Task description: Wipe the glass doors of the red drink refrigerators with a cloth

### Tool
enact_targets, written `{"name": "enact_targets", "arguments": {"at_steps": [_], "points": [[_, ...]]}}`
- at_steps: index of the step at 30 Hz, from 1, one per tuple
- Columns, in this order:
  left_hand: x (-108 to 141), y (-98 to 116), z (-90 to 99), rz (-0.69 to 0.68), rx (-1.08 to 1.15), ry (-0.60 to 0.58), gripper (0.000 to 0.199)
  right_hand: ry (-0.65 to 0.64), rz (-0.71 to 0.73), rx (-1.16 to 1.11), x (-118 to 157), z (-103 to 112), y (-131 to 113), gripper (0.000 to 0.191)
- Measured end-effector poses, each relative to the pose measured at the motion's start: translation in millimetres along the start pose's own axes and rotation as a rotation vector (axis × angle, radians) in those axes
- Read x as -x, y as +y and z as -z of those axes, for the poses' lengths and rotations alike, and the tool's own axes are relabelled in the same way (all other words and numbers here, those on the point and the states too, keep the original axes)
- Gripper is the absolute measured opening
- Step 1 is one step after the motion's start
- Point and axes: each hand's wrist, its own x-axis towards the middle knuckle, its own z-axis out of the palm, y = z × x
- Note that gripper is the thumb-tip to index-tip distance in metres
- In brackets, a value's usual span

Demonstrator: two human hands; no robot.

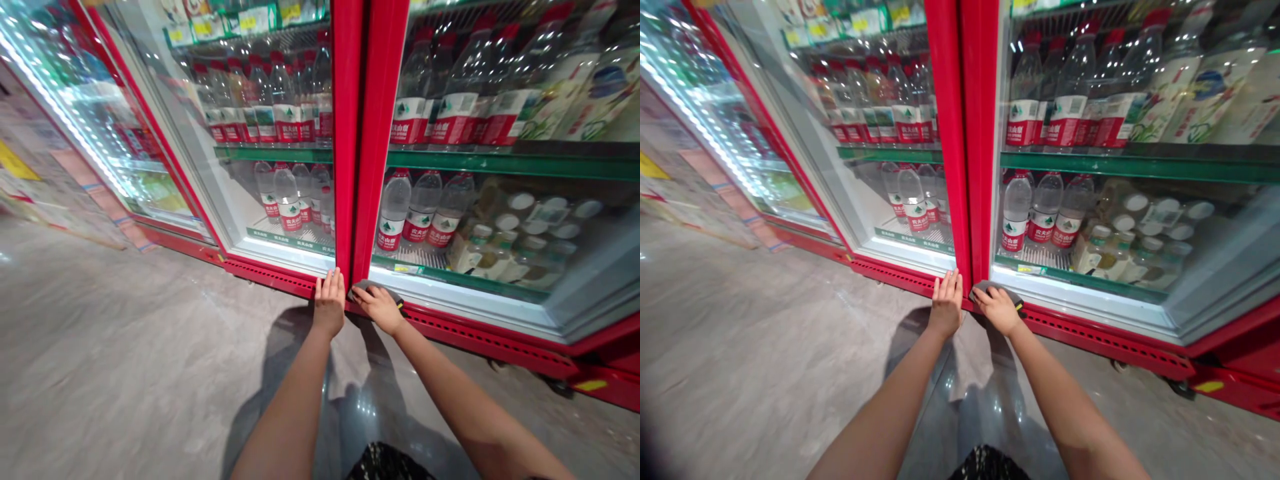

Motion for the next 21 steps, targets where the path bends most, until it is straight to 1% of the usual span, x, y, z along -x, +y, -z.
{"name": "enact_targets", "arguments": {"at_steps": [3,5,8,10,11,12,14,16,18,20,21], "points": [[-0.7,-4.0,-0.6,0.030,0.007,0.025,0.075,0.083,-0.078,0.016,-13.2,12.4,11.1,0.042],[0.0,-5.5,-1.9,0.026,0.016,0.031,0.077,0.109,-0.107,0.023,-17.1,14.6,12.1,0.045],[1.5,-6.0,-3.1,0.007,0.025,0.027,0.080,0.034,-0.060,0.032,-11.4,5.5,1.6,0.046],[1.1,-5.8,-2.5,-0.001,0.034,0.025,0.079,-0.027,-0.009,0.044,-6.7,0.7,-5.1,0.042],[0.3,-5.6,-1.8,-0.001,0.040,0.029,0.079,-0.041,0.012,0.050,-6.3,1.7,-5.8,0.040],[-0.8,-5.5,-0.9,0.003,0.048,0.035,0.079,-0.039,0.022,0.056,-7.8,5.8,-4.3,0.039],[-3.7,-5.4,0.8,0.019,0.063,0.055,0.078,0.012,0.004,0.066,-16.5,22.6,4.6,0.040],[-6.6,-5.2,1.7,0.037,0.081,0.078,0.079,0.104,-0.076,0.073,-29.9,45.2,17.1,0.045],[-8.7,-4.5,1.6,0.043,0.101,0.099,0.080,0.198,-0.193,0.075,-42.1,64.4,26.7,0.053],[-10.1,-3.0,0.8,0.030,0.118,0.118,0.082,0.252,-0.274,0.072,-47.1,72.9,29.5,0.057],[-10.7,-2.0,0.5,0.020,0.122,0.127,0.083,0.256,-0.281,0.070,-46.3,72.8,28.5,0.057]]}}
